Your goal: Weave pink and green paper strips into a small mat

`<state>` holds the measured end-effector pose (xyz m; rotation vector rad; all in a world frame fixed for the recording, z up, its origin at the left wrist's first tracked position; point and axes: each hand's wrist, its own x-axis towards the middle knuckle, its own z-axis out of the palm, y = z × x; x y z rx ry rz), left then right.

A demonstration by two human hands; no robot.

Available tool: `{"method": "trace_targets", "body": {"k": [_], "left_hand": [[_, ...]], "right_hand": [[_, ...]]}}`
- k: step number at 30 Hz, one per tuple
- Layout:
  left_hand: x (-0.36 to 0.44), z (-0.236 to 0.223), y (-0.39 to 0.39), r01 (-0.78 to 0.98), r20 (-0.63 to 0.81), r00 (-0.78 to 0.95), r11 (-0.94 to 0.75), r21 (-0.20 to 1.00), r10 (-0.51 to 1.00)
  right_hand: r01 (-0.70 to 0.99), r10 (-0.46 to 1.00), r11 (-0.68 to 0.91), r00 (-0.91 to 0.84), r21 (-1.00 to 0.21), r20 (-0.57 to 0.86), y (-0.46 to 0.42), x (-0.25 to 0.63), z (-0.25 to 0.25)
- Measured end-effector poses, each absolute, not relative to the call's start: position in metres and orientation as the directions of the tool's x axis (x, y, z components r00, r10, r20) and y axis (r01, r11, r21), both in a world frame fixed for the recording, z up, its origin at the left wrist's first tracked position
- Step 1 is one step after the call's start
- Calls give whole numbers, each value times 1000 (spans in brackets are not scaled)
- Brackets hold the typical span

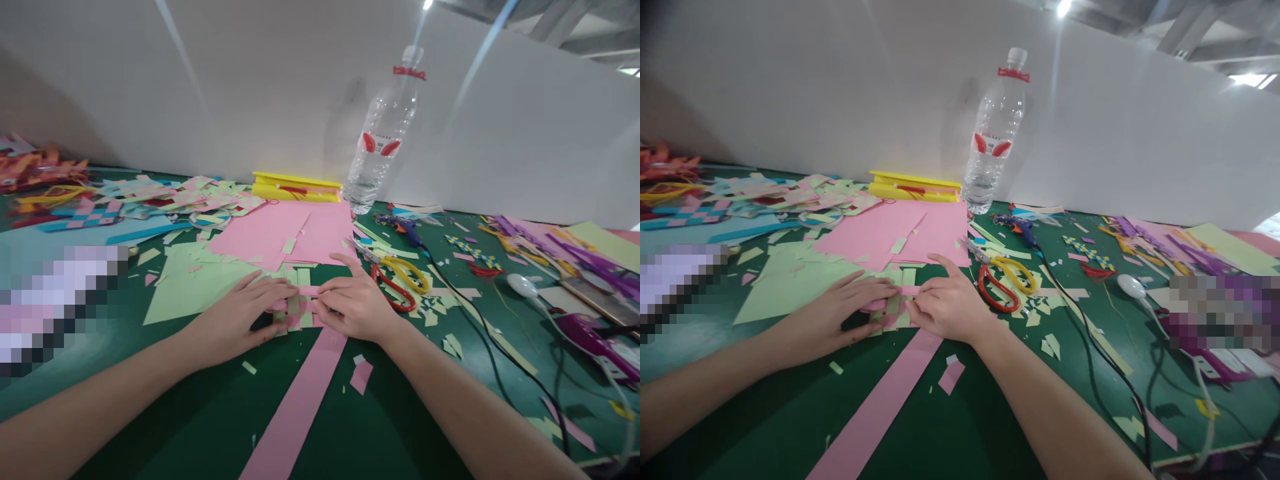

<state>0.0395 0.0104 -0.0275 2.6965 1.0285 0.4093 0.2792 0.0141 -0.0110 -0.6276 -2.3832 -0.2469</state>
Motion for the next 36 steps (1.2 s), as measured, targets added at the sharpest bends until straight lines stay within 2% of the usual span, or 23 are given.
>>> {"method": "trace_targets", "body": {"k": [17, 21, 25, 28, 31, 36], "left_hand": [[40, -26, 10, 614, 189, 717, -736, 284, 671], [37, -17, 10, 588, 265, 723, -770, 249, 638], [24, -11, 18, 556, 405, 707, -810, 186, 579], [15, -10, 26, 527, 413, 735, -836, 152, 538], [11, -11, 30, 498, 373, 773, -855, 146, 514], [11, -14, 28, 476, 343, 799, -868, 142, 494]], "right_hand": [[506, 335, 859, -673, 80, 660, 17, 285, -9], [530, 351, 846, -633, 56, 690, 16, 285, -8], [509, 355, 861, -626, 19, 694, 18, 285, -10], [497, 390, 866, -594, -60, 704, 21, 286, -12], [490, 475, 856, -618, -166, 627, 22, 286, -13], [589, 651, 758, -655, -280, 384, 20, 285, -16]]}}
